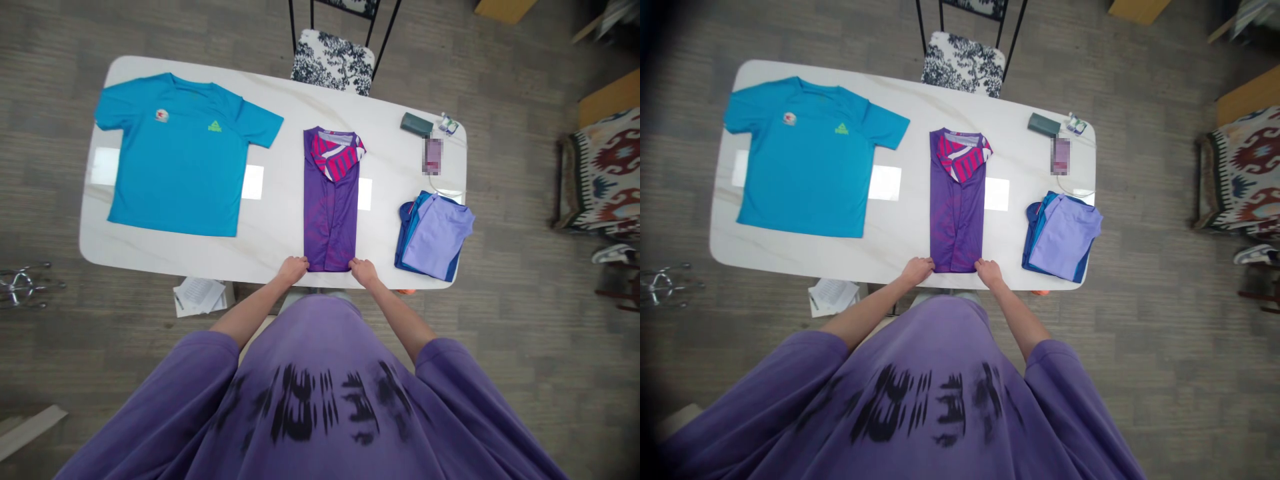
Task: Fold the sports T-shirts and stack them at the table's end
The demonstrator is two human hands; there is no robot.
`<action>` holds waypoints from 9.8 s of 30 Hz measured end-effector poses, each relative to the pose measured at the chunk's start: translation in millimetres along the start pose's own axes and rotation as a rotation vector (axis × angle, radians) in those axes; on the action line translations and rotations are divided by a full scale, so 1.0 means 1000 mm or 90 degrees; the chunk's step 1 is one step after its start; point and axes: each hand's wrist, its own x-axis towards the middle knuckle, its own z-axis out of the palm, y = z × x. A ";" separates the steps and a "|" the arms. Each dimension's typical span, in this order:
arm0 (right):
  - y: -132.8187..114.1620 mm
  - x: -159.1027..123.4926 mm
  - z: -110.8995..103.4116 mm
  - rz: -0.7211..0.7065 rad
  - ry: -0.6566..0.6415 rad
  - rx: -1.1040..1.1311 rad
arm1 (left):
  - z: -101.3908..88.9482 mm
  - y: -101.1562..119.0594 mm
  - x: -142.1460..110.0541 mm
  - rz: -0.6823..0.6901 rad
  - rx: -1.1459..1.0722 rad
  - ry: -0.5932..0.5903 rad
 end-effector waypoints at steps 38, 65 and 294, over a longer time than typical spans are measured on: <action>0.135 0.303 -0.245 0.005 0.441 0.243 | -0.226 -0.093 0.301 -0.163 -0.136 0.425; 0.168 0.305 -0.215 0.140 0.368 0.211 | -0.230 -0.154 0.355 -0.185 -0.096 0.328; -0.342 0.111 -0.042 0.279 0.236 0.472 | -0.350 -0.371 0.218 -0.140 -0.304 0.216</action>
